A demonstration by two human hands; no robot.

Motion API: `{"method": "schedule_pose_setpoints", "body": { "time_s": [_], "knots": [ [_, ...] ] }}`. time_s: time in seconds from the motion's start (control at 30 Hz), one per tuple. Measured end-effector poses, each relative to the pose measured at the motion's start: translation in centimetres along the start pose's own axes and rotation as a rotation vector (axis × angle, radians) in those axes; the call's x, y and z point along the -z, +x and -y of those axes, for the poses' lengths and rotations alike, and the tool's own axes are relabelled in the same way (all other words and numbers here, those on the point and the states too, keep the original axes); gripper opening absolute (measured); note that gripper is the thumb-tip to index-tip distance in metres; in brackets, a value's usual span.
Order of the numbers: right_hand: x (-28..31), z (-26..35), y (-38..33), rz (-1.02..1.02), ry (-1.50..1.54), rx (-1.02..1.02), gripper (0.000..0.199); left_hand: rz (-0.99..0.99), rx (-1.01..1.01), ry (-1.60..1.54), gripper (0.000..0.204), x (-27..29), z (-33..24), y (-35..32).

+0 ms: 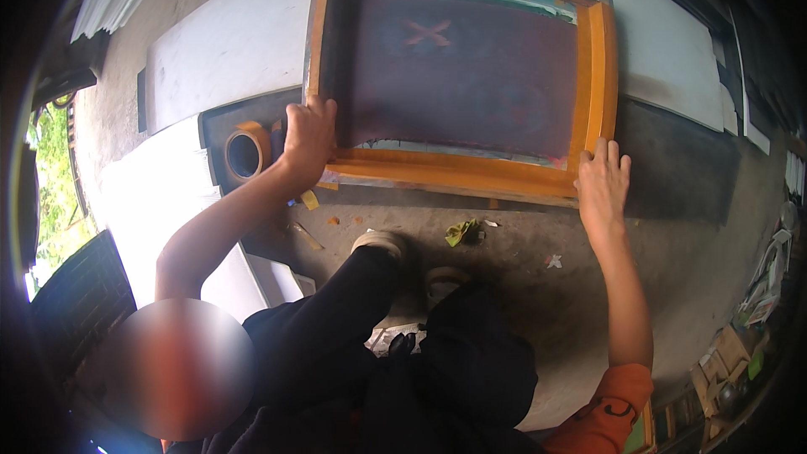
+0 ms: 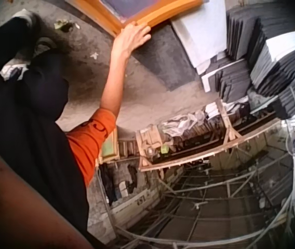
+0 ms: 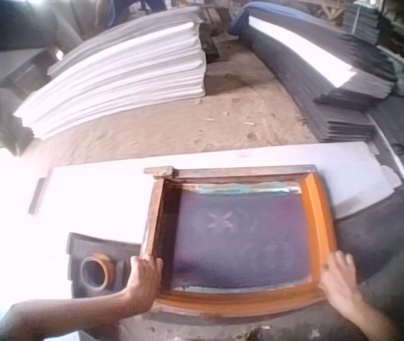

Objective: The person sits on the floor and applies orange masking tape to the edges of a wooden frame. They repeatedly measure, cut, and press tape along the frame's perimeter, adjusting pieces to fit the corners and sides.

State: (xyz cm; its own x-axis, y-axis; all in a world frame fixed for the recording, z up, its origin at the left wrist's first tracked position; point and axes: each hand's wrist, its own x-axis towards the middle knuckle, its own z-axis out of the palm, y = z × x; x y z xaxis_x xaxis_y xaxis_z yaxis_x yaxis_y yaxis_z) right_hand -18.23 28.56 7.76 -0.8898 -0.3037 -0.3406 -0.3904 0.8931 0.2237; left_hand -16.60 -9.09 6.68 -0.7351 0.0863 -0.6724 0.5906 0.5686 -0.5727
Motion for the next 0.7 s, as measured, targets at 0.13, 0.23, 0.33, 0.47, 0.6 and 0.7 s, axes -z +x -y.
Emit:
{"method": "schedule_pose_setpoints", "body": {
  "time_s": [0.13,0.23,0.33,0.47,0.6,0.7],
  "knots": [
    [0.5,0.3,-0.1,0.028,0.142,-0.004,0.029,-0.383,0.026,-0.474,0.046,-2.3,2.5,-0.9],
    [0.5,1.6,-0.6,0.002,0.596,0.101,0.036,-0.378,-0.242,-0.96,0.052,-2.3,3.1,-2.5],
    [0.5,5.0,-0.8,0.097,0.856,0.333,0.045,-0.327,-0.452,-1.264,0.049,-3.2,1.7,-3.2],
    [0.9,7.1,0.5,0.066,0.862,0.495,0.041,-0.469,-0.475,-1.28,0.03,-4.0,0.0,-2.5],
    [0.9,7.3,1.2,0.02,0.845,0.471,0.027,-0.538,-0.446,-1.259,0.015,-3.4,0.4,-2.1],
    [1.1,7.1,1.8,0.071,0.829,0.474,0.023,-0.486,-0.465,-1.252,0.016,-2.8,1.1,-2.1]
  ]
}}
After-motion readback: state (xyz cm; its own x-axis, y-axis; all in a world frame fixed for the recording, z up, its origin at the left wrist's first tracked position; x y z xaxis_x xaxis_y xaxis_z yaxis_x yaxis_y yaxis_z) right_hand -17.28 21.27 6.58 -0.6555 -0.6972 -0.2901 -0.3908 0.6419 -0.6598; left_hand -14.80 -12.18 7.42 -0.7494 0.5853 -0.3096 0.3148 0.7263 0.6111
